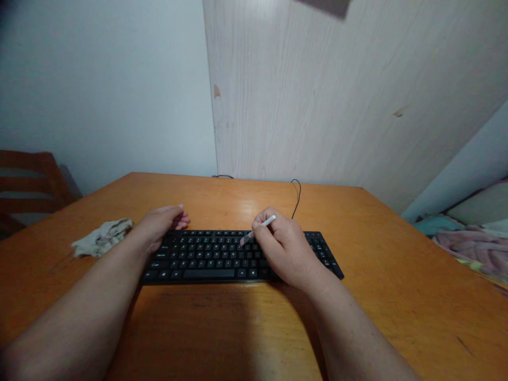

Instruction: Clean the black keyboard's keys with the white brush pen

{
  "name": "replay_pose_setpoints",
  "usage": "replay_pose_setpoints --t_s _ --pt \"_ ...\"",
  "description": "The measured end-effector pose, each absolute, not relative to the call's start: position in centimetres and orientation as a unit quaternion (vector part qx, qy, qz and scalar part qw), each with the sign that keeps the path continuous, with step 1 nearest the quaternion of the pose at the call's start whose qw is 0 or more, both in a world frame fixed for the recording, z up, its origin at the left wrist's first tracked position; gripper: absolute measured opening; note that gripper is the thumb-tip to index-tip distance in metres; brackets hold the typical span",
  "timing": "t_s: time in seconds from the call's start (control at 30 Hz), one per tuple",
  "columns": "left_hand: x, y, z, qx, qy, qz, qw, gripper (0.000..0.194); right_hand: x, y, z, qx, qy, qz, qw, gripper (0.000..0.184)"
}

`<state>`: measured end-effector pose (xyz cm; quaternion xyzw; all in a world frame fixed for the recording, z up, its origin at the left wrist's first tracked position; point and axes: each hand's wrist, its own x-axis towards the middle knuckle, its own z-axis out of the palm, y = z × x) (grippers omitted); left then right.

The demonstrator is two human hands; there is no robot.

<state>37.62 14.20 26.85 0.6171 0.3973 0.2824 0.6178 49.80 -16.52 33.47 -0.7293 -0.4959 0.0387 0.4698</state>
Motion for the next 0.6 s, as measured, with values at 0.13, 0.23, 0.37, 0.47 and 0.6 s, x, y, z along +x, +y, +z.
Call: replay_pose_setpoints --t_s 0.13,0.23,0.37,0.47,0.6 --pt "37.6 14.5 26.5 0.617 0.395 0.280 0.620 0.026 50.6 -15.9 32.5 -0.733 -0.495 -0.003 0.467 0.019" --pt "37.6 14.5 26.5 0.617 0.394 0.281 0.620 0.026 50.8 -15.6 31.9 -0.750 -0.498 -0.012 0.434 0.018" --pt "37.6 14.3 26.8 0.616 0.392 0.282 0.622 0.026 51.0 -15.6 31.7 -0.777 -0.493 -0.002 0.391 0.018" --pt "37.6 14.2 26.9 0.615 0.391 0.283 0.624 0.025 50.9 -15.8 32.0 -0.785 -0.495 -0.002 0.372 0.021" --pt "37.6 14.2 26.9 0.616 0.391 0.286 0.621 0.025 50.5 -16.0 32.5 -0.784 -0.499 0.009 0.369 0.021"
